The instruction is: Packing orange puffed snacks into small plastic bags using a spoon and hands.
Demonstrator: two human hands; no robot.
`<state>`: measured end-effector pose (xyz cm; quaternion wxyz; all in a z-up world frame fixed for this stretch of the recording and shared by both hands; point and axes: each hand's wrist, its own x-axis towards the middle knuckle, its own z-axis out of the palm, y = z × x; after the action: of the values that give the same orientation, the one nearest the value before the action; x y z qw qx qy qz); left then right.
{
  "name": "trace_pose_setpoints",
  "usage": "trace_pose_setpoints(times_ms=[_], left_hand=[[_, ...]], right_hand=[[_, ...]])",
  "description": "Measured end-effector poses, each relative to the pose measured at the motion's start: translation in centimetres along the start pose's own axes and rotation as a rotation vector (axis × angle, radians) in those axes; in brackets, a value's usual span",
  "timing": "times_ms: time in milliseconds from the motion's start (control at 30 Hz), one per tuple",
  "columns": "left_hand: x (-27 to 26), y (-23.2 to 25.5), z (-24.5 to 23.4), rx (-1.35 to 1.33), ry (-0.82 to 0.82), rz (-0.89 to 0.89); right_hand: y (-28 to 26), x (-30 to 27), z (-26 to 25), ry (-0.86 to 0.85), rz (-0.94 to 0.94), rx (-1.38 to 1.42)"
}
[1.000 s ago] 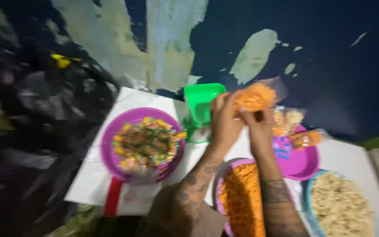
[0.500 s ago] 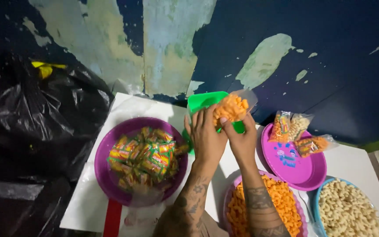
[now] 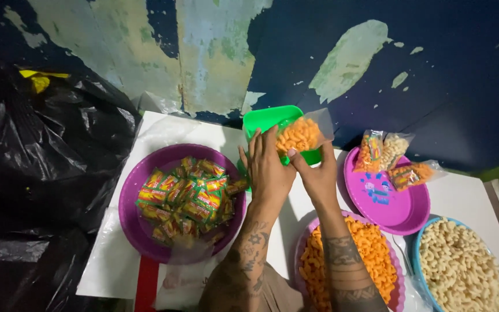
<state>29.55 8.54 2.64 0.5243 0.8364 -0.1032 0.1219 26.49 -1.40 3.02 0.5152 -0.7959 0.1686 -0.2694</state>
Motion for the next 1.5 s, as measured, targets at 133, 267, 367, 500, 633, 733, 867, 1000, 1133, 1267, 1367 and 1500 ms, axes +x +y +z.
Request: trace_pose_setpoints(times_ms=[133, 267, 367, 500, 633, 733, 867, 1000, 1133, 1267, 1367, 1500], left_hand=[[-0.1, -0.1, 0.3, 0.012, 0.003, -0.004], [0.0, 0.3, -0.3, -0.009, 0.016, 0.008], [-0.4, 0.0, -0.5, -0.084, 0.059, 0.030], [-0.5, -0.2, -0.4, -0.135, 0.107, 0.044], [-0.8, 0.3, -0.8, -0.120, 0.137, 0.086], [-0.8, 0.1, -0.6, -0.104, 0.156, 0.111], [-1.1, 0.3, -0.9, -0.076, 0.185, 0.043], [-1.0, 0.6, -1.2, -0.093, 0.186, 0.017], [-1.2, 0.6, -1.1, -0.120, 0.164, 0.011], [-1.1, 1.0, -1.7, -0.113, 0.069, 0.024], [-1.2, 1.2, -1.8, -0.095, 0.017, 0.038], [-1.3, 1.2, -1.9, -0.105, -0.013, 0.066]], right_hand=[[-0.5, -0.2, -0.7, -0.010, -0.005, 0.057], [0.6, -0.3, -1.3, 0.013, 0.005, 0.196], [2.5, -0.3, -1.9, 0.047, 0.067, 0.425], [6.7, -0.4, -3.6, 0.098, 0.105, 0.610], [7.0, -1.5, -4.2, 0.123, 0.094, 0.639], [6.7, -2.0, -4.5, 0.129, 0.116, 0.678], [5.7, -2.1, -4.8, 0.143, 0.206, 0.766], [5.0, -1.5, -4.8, 0.136, 0.270, 0.775], [4.2, -1.4, -4.9, 0.123, 0.283, 0.759], [2.5, -1.4, -4.8, 0.081, 0.432, 0.791], [2.6, -1.2, -4.8, 0.075, 0.513, 0.818], [2.0, -1.4, -4.7, 0.065, 0.537, 0.805]])
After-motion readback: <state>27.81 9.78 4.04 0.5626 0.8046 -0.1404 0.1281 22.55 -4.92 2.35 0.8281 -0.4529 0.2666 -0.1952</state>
